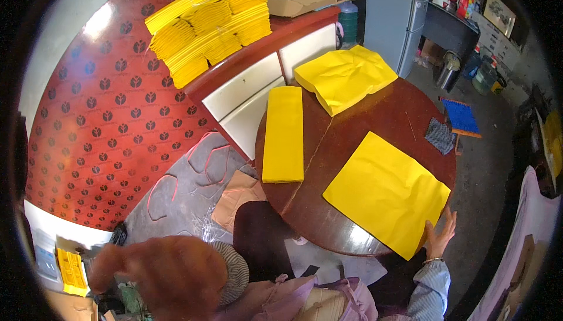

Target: The person folds yellow cloths on a round wooden table, aligning edges and pressing creases. They stack the folded cloths and repeat the process with additional cloths.

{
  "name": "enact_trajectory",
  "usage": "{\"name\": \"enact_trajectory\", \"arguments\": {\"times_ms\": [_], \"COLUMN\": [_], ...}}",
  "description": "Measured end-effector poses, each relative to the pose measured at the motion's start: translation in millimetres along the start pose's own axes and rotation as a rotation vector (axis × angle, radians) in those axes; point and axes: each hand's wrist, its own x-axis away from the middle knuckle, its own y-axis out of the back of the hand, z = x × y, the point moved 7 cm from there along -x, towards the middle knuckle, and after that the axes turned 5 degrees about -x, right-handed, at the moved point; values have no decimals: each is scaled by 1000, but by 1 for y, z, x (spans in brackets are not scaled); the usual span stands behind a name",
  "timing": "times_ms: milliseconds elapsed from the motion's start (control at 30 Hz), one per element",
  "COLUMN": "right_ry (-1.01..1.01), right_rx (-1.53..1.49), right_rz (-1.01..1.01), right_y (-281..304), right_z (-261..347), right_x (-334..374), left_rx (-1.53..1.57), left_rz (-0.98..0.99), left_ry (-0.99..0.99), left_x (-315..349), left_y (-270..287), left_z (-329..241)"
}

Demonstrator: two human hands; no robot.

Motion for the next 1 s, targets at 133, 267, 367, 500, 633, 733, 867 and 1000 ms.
{"name": "enact_trajectory", "arguments": {"times_ms": [133,267,367,500,633,733,867,1000], "right_ry": [-58,37,-18,168,372,417,177,173], "right_rx": [-508,-343,-309,-118,-603,-1024,-1088,-912], "right_rz": [6,-5,-9,-106,217,583,712,697], "right_y": [-33,-48,-39,-8,-50,-131,-251,-316], "right_z": [-14,-11,5,91,231,346,443,470], "right_x": [4,-7,-2,9,16,9,-32,-65], "left_rx": [124,183,182,-341,-872,-1199,-1052,-967], "left_rz": [296,255,362,-156,-178,-98,-182,-216], "left_ry": [37,-90,82,-14,564,970,1157,1199], "left_x": [-35,-34,-31,14,50,100,150,167], "left_y": [-17,-8,3,71,228,331,395,411], "left_z": [-29,-46,-55,-27,133,231,307,335]}}
